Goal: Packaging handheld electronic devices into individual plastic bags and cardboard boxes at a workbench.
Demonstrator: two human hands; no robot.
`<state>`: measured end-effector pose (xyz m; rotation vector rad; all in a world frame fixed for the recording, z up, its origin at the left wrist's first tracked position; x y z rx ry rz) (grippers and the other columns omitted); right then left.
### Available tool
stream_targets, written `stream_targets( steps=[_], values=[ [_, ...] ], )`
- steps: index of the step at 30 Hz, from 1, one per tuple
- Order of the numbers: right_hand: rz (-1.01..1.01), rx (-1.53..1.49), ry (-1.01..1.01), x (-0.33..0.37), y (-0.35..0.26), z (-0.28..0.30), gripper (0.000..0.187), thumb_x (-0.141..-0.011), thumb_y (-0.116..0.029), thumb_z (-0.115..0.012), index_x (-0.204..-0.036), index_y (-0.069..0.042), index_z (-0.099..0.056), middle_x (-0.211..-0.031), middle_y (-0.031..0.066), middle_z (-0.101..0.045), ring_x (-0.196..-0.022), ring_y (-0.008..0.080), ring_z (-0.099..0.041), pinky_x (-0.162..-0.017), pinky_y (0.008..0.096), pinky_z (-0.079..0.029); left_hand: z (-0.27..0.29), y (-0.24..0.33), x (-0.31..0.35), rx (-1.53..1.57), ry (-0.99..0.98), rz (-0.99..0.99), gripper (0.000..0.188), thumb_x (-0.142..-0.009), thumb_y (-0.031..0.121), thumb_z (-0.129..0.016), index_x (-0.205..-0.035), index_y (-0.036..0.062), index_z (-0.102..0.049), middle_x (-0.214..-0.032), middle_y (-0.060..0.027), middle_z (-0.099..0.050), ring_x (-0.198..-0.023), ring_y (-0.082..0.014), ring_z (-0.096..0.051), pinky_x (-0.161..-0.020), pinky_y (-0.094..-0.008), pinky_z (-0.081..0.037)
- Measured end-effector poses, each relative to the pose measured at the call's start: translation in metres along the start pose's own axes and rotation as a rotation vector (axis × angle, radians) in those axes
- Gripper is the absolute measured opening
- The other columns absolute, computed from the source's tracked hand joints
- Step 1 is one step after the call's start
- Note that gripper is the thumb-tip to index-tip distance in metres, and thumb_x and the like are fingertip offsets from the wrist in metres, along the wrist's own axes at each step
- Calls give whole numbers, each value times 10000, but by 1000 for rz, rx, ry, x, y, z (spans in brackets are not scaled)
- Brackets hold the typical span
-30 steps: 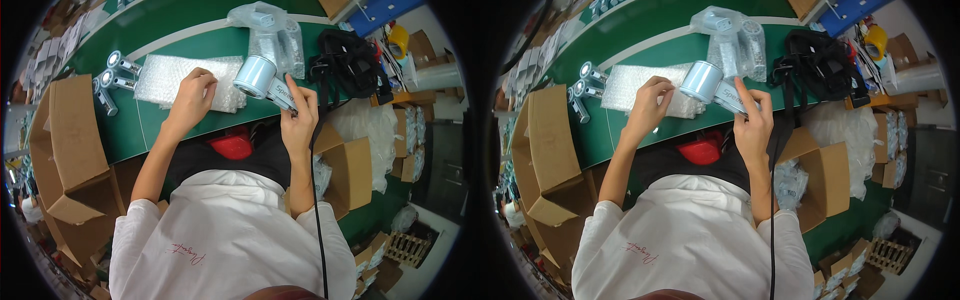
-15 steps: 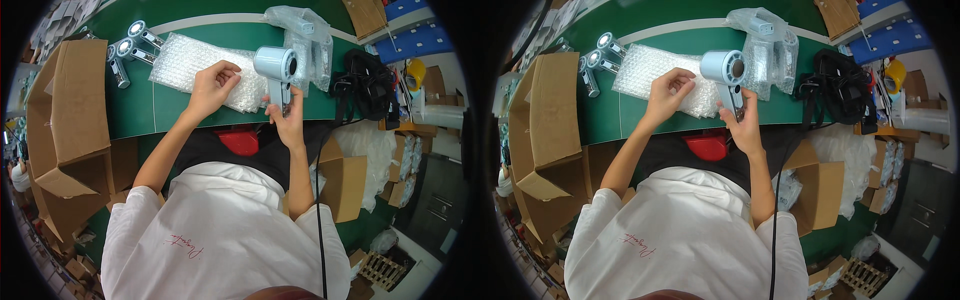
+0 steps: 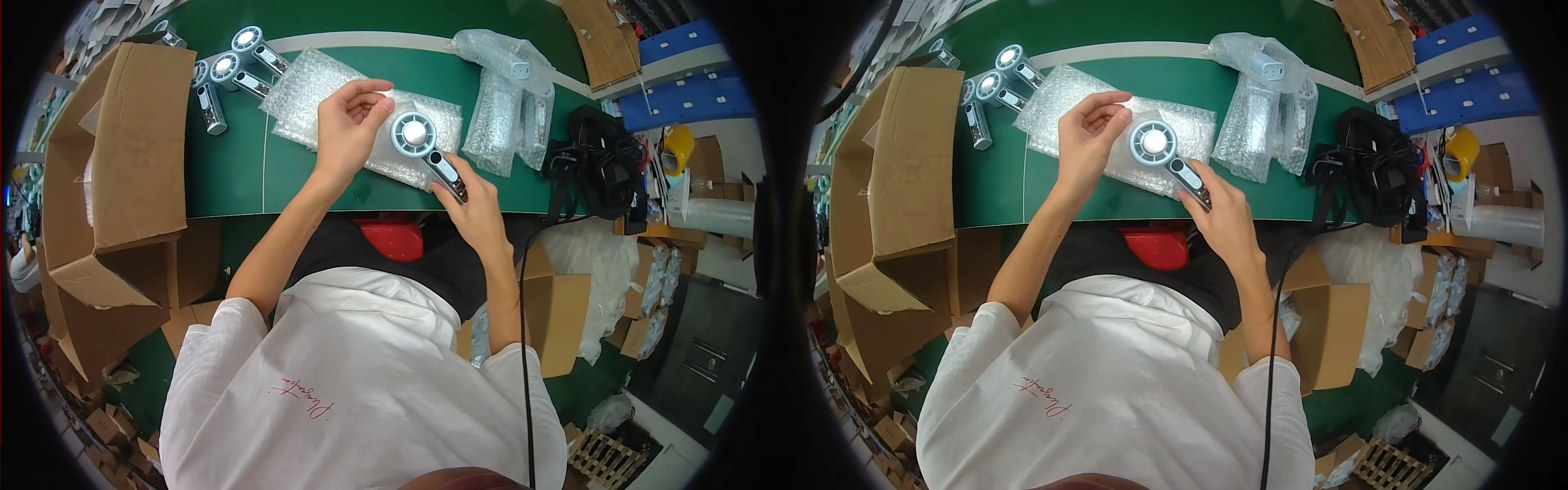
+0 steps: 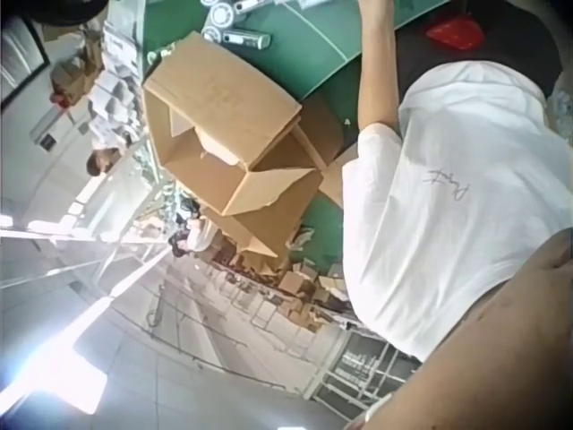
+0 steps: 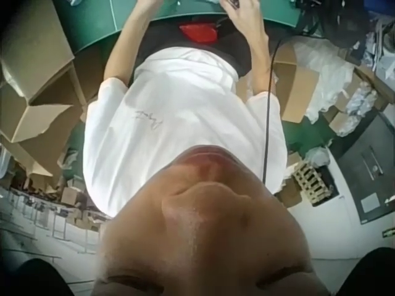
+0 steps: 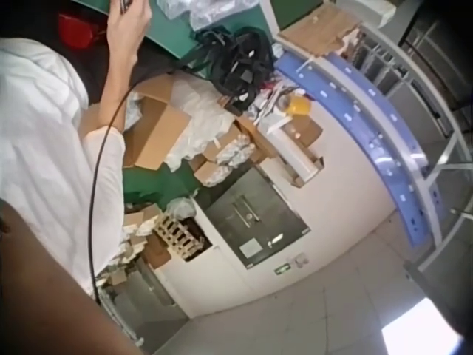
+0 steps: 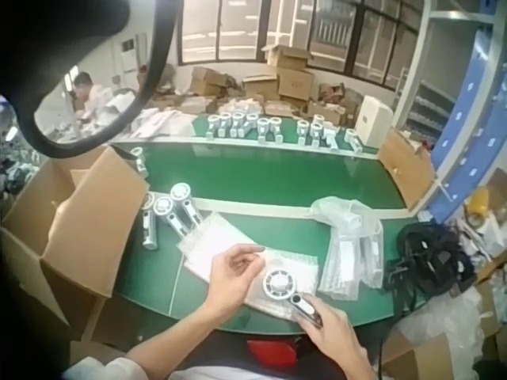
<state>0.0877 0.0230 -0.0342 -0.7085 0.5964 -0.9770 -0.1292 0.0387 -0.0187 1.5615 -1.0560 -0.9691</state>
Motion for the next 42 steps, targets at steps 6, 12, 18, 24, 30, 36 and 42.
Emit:
stream_targets(
  steps=[6,12,18,24,30,36,42],
  values=[
    [-84,365,-55,-9,-40,20,429,-890,-115,-683,-1298,-24,-587,-946,143,-716,-687,275,-631,-661,373,-510,-43,29,12,-478,-163,-347,282,-799,-95,-665,-1055,20,-693,-856,-43,-662,-743,-109,-571,-679,-223,-470],
    [-146,-69,134,1,-31,49,430,-968,-157,-591,-1387,-78,-529,-936,179,-706,-598,244,-592,-540,341,-484,-50,61,38,-574,-224,-634,281,-769,-93,-689,-1012,46,-705,-842,-40,-665,-688,-132,-538,-627,-249,-442],
    [-200,-2110,-229,-6,5,22,565,-1058,-340,-432,-1542,-104,-261,-1217,288,-610,-536,129,-485,-414,183,-339,-71,58,51,-342,-196,-631,219,-778,-33,-696,-986,33,-671,-768,-50,-622,-600,-155,-468,-541,-276,-409],
    [-104,-1668,-83,-50,-30,57,607,-1051,-426,-426,-1507,-41,-315,-1407,249,-517,-913,267,-713,-431,165,-378,-86,76,-45,-153,-133,-422,265,-792,36,-709,-1056,65,-706,-859,-26,-679,-666,-118,-492,-611,-235,-426],
    [-155,-627,119,-102,-51,92,397,-968,-273,-636,-1235,16,-582,-1210,145,-671,-919,197,-719,-508,191,-418,-99,68,-144,-76,-15,-303,214,-789,81,-686,-989,6,-705,-802,-84,-702,-677,-178,-606,-647,-272,-509],
    [-188,-142,307,-152,-36,120,216,-912,-192,-686,-930,22,-705,-819,58,-755,-739,118,-722,-566,175,-472,-89,51,-159,-109,55,-126,212,-801,72,-688,-982,-38,-693,-806,-95,-707,-696,-167,-636,-662,-257,-520],
    [-139,-304,426,-179,-32,111,222,-927,-176,-675,-941,44,-696,-823,79,-747,-750,137,-724,-620,199,-538,-59,65,-160,-289,19,-183,208,-810,98,-686,-973,-31,-698,-827,-97,-713,-707,-174,-640,-670,-274,-525]
  ],
)
Point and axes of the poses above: each hand's wrist, its own x-axis away from the middle knuckle, its own z-axis out of the back of the hand, y = z × x, the point moved 5 cm from there along -x, towards the middle knuckle
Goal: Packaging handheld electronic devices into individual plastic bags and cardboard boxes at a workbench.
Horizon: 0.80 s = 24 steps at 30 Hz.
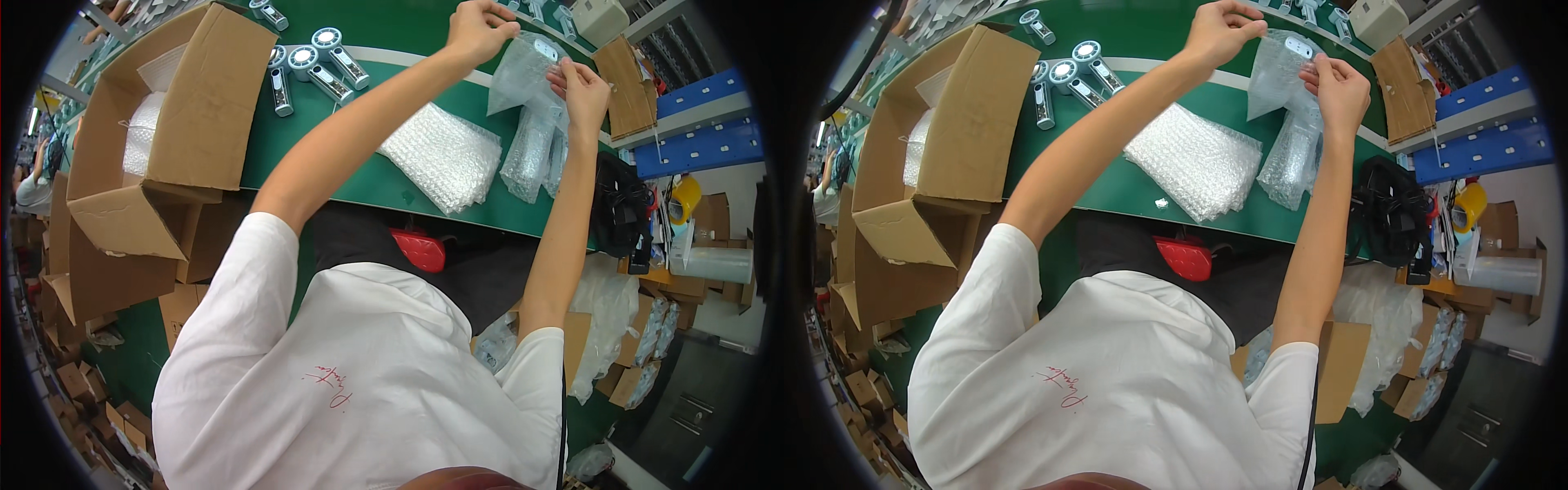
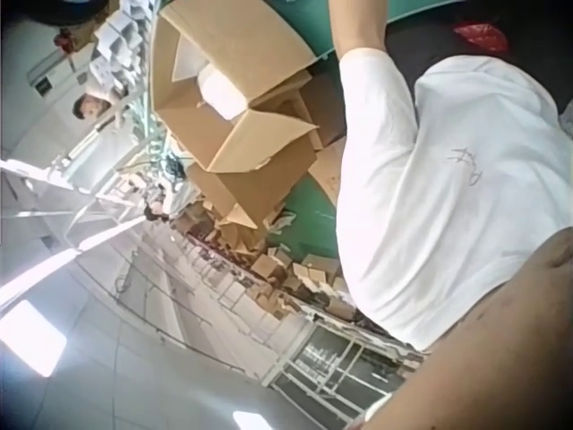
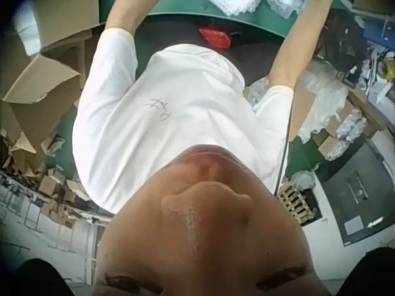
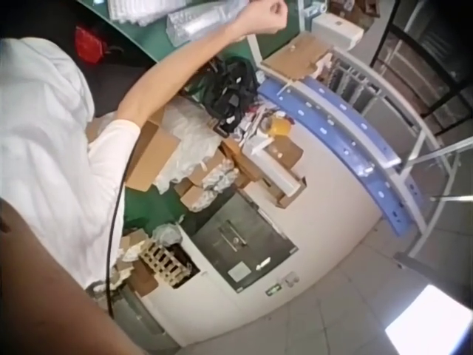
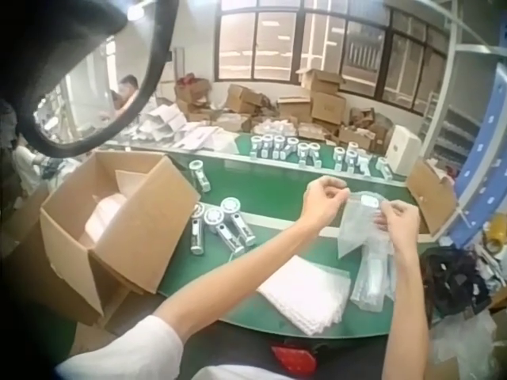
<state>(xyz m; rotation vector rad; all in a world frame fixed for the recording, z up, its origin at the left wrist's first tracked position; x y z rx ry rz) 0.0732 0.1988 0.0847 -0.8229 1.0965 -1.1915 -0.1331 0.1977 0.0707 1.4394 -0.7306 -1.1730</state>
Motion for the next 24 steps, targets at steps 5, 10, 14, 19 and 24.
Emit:
stream_targets(
  steps=[5,10,14,19,24],
  values=[
    [8,-241,80,22,51,17,234,-963,-159,-648,-990,71,-683,-859,116,-727,-780,165,-708,-729,260,-584,72,2,23,-730,-374,-513,339,-782,28,-667,-1102,131,-711,-1023,-57,-684,-836,-187,-620,-701,-297,-509],
    [-28,-305,156,71,94,13,205,-958,-114,-631,-1013,77,-680,-864,135,-714,-738,171,-691,-744,276,-591,206,-87,-17,-1372,-324,13,665,-625,52,-668,-1257,255,-640,-1323,-103,-556,-1092,-327,-592,-860,-402,-545],
    [-229,217,146,95,133,33,202,-924,-72,-626,-1075,51,-677,-902,136,-722,-728,186,-697,-669,272,-583,229,-114,-11,-999,-481,451,631,-631,-38,-629,-1209,215,-661,-987,-90,-652,-775,-241,-584,-698,-376,-523],
    [-241,-203,127,117,133,35,286,-893,-36,-613,-1173,5,-650,-1042,140,-709,-823,206,-680,-711,306,-560,243,-121,-17,-1095,-404,-86,602,-607,-91,-624,-1151,161,-682,-785,-62,-590,-643,-194,-490,-620,-346,-478],
    [196,237,273,157,76,41,364,-874,-25,-625,-1238,-16,-618,-1139,125,-682,-949,230,-649,-805,339,-529,246,-51,-33,-977,-113,-460,601,-600,-105,-700,-1146,145,-699,-927,-63,-642,-676,-175,-531,-632,-305,-484]
  ],
)
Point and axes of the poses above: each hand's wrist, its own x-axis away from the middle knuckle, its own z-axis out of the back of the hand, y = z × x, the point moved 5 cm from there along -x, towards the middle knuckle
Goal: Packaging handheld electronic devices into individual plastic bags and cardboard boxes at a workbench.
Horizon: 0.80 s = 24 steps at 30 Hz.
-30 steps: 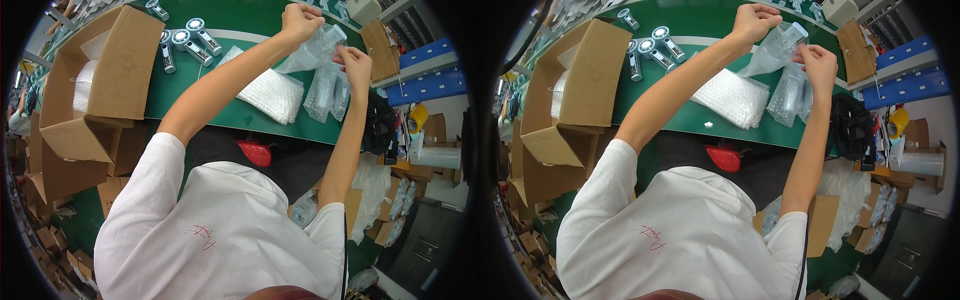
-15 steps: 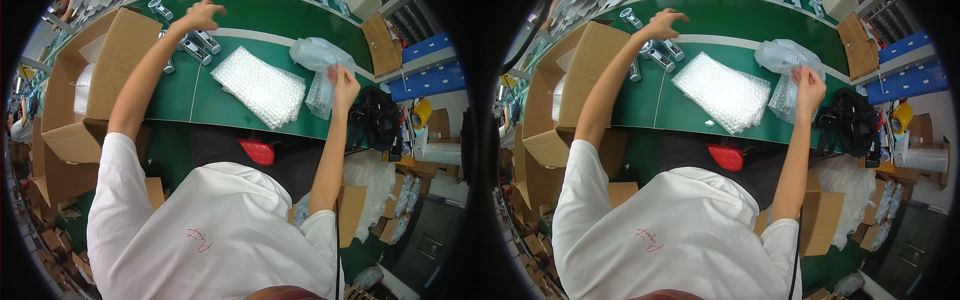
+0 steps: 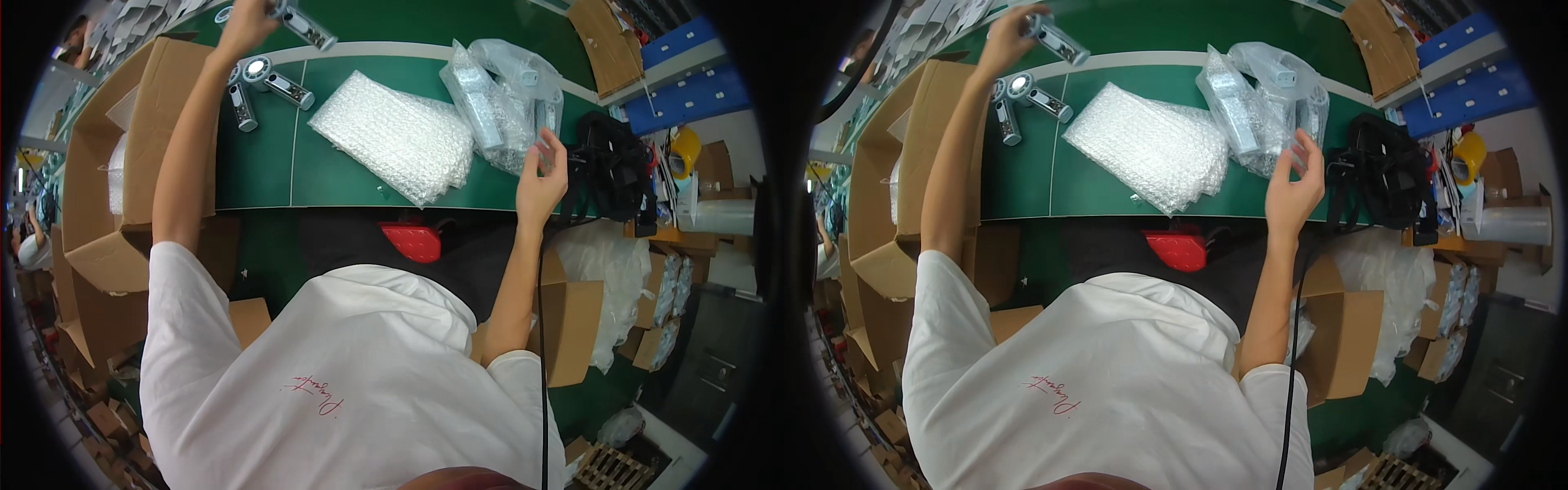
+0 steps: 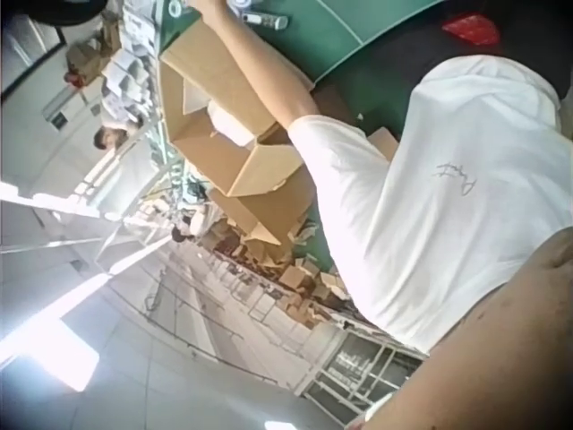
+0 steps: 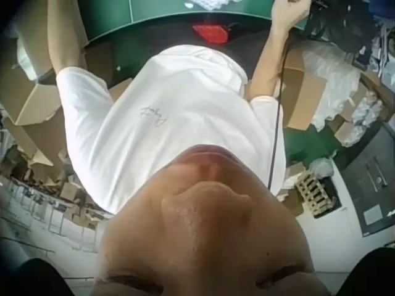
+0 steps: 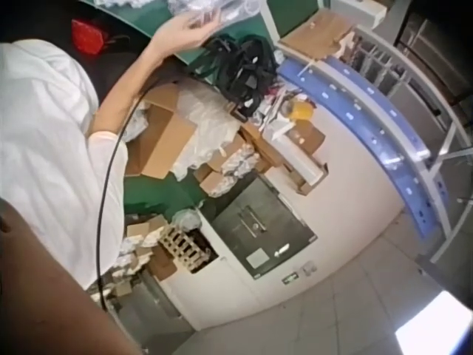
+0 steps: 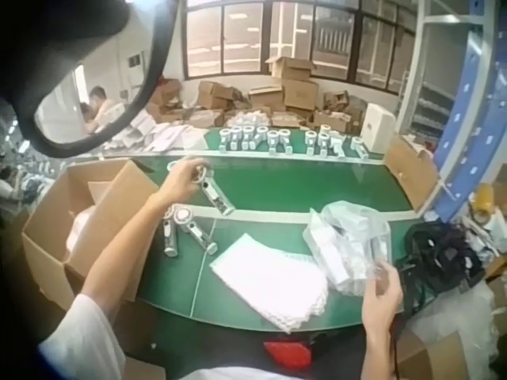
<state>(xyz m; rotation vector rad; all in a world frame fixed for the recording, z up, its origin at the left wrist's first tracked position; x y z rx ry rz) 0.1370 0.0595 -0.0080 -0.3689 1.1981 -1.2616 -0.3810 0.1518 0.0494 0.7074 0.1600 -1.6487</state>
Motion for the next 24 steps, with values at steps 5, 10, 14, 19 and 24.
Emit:
stream_targets(
  steps=[5,10,14,19,24],
  values=[
    [114,-208,-167,15,-80,-29,518,-853,-35,-668,-1353,-42,-534,-1176,135,-659,-1061,271,-608,-938,386,-475,24,206,14,280,-20,-372,580,-644,-90,-721,-1180,129,-694,-1041,-57,-650,-712,-183,-573,-676,-294,-500],
    [-485,-710,-688,46,-80,-49,561,-948,-155,-622,-1445,-19,-399,-1256,252,-582,-718,148,-603,-555,210,-451,13,290,61,340,-166,-222,575,-696,-19,-732,-1239,135,-621,-1013,-81,-642,-804,-242,-625,-731,-354,-522],
    [-737,-1448,-701,73,-13,-36,568,-998,-273,-551,-1443,24,-359,-1272,239,-556,-625,116,-518,-484,196,-379,-27,294,117,572,-110,-64,449,-761,31,-731,-1183,69,-583,-1039,-90,-586,-842,-233,-584,-729,-347,-491],
    [-819,-1748,-686,85,-2,-32,605,-1032,-386,-475,-1424,57,-348,-1271,246,-544,-581,116,-474,-457,201,-350,-89,294,158,443,-341,-81,311,-775,76,-737,-1030,40,-562,-962,-93,-538,-833,-252,-542,-725,-359,-472],
    [-734,-1919,-798,93,4,-36,622,-1036,-410,-467,-1412,70,-344,-1282,252,-537,-592,117,-466,-464,202,-359,-106,281,155,412,-329,-96,263,-785,100,-727,-968,50,-545,-918,-103,-516,-826,-271,-537,-719,-369,-472]
  ],
)
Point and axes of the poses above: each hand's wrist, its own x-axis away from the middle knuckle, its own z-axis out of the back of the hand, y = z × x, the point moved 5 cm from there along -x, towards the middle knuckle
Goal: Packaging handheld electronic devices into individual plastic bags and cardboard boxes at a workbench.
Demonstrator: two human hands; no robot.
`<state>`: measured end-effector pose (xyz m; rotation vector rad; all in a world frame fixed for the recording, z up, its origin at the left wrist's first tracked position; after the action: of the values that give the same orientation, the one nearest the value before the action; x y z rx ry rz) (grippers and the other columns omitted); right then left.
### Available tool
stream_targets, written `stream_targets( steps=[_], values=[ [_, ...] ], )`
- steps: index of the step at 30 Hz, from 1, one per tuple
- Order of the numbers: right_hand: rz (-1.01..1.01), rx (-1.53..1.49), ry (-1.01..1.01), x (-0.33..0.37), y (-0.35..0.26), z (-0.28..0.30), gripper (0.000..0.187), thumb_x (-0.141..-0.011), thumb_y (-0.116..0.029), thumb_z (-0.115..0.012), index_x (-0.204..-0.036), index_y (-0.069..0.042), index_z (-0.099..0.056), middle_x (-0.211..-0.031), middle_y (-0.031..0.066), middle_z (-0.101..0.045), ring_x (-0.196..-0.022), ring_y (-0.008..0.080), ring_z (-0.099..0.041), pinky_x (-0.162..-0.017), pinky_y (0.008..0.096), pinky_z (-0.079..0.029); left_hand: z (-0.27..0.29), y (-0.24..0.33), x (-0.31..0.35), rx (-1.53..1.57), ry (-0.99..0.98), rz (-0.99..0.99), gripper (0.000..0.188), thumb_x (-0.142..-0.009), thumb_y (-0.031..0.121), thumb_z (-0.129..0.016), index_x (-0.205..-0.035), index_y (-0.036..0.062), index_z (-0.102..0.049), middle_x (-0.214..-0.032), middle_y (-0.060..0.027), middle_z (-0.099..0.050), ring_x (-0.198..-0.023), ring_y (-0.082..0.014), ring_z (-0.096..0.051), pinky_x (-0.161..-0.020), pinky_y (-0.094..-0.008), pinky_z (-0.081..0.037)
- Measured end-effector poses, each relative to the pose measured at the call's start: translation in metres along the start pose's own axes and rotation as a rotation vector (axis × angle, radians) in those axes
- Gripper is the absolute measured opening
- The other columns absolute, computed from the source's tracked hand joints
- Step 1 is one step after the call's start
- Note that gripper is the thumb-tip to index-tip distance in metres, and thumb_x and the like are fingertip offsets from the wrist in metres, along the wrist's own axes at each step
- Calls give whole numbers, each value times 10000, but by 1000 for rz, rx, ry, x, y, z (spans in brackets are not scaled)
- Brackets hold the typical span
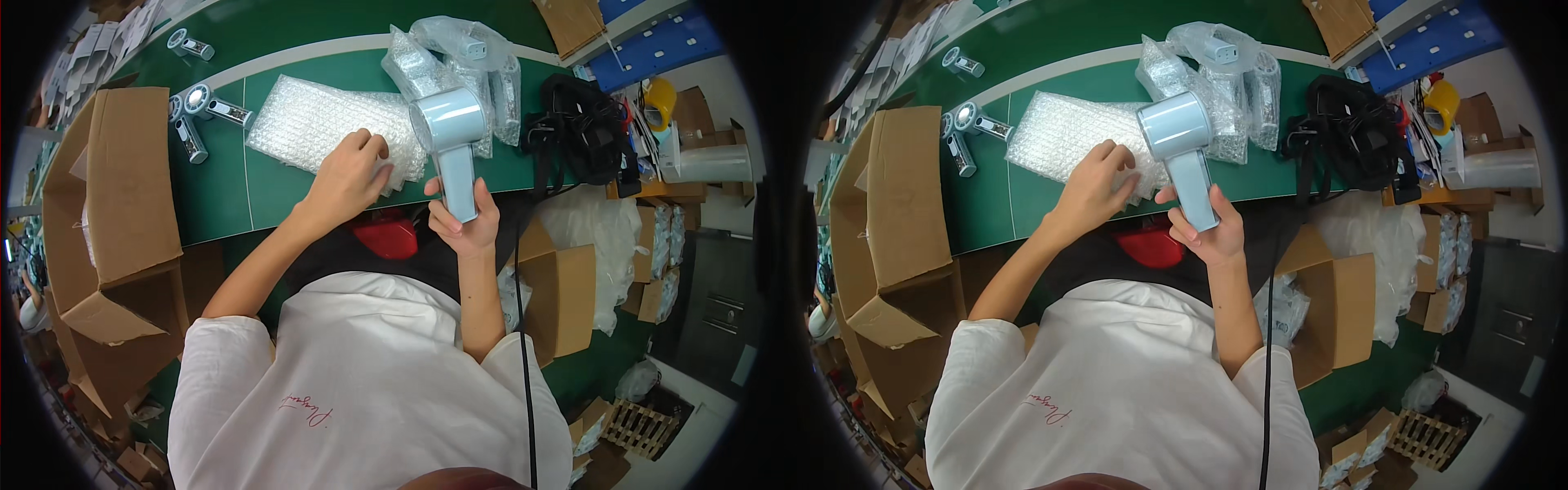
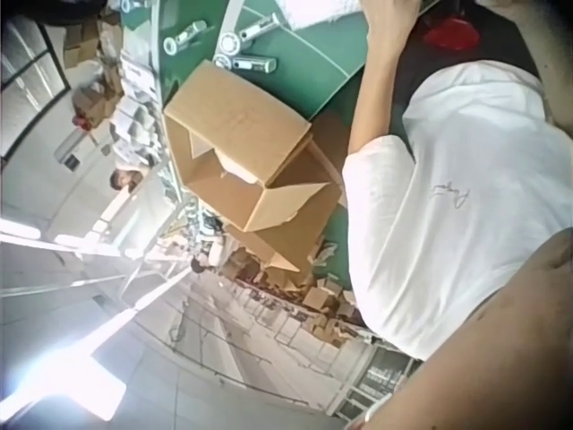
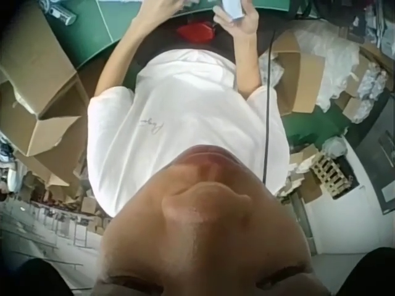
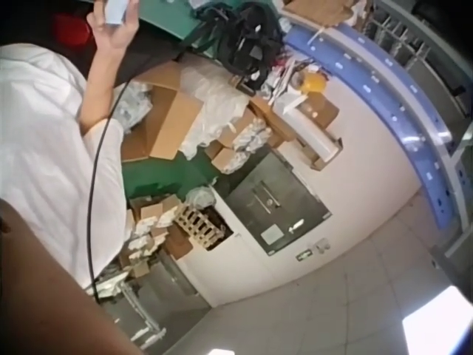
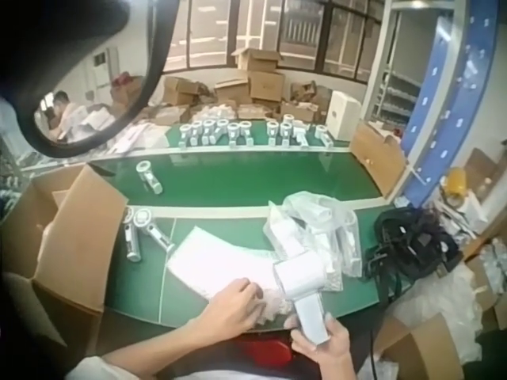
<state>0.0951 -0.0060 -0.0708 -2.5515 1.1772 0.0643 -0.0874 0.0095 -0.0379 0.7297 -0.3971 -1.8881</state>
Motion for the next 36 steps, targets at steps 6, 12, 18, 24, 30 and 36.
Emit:
stream_targets(
  steps=[6,12,18,24,30,36],
  values=[
    [14,-39,56,-2,4,6,616,-1036,-400,-471,-1418,66,-343,-1323,256,-518,-617,119,-461,-482,198,-370,14,7,-10,-160,138,-97,179,-811,86,-686,-942,35,-577,-884,-126,-544,-768,-297,-556,-686,-392,-480],
    [30,33,158,-4,1,6,578,-1038,-354,-465,-1459,20,-336,-1287,268,-556,-631,122,-510,-453,191,-342,23,-12,-20,-16,90,63,87,-800,26,-671,-869,-4,-628,-832,-112,-626,-702,-260,-577,-660,-359,-477],
    [93,288,283,-7,-1,7,525,-1041,-296,-476,-1439,28,-363,-1343,224,-519,-712,143,-509,-500,205,-384,33,-21,-33,29,-40,126,87,-762,39,-706,-819,-19,-678,-720,-97,-664,-611,-237,-594,-598,-331,-475],
    [161,551,406,-10,-1,3,464,-1040,-223,-488,-1431,12,-401,-1282,189,-559,-777,173,-565,-567,225,-428,27,-35,-33,220,-120,210,115,-745,62,-736,-833,-7,-714,-685,-74,-673,-594,-192,-597,-590,-296,-476],
    [197,1014,454,-20,4,-8,472,-1027,-199,-527,-1441,1,-417,-1259,167,-575,-873,211,-585,-678,275,-474,25,-46,-32,354,-118,301,162,-766,22,-719,-925,-3,-737,-715,-60,-678,-626,-134,-590,-598,-259,-474],
    [374,1926,337,-36,11,-7,453,-968,-94,-565,-1405,-11,-479,-1148,130,-609,-864,242,-615,-695,325,-507,21,-81,-25,938,77,467,217,-836,14,-676,-1043,12,-741,-778,-42,-656,-672,-81,-541,-618,-185,-430]
  ],
)
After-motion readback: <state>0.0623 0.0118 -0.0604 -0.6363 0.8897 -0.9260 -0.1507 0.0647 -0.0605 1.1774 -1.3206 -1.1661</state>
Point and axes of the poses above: each hand's wrist, its own x-axis away from the middle knuckle, its own z-axis out of the back of the hand, y = z × x, the point moved 5 cm from there along -x, towards the middle knuckle
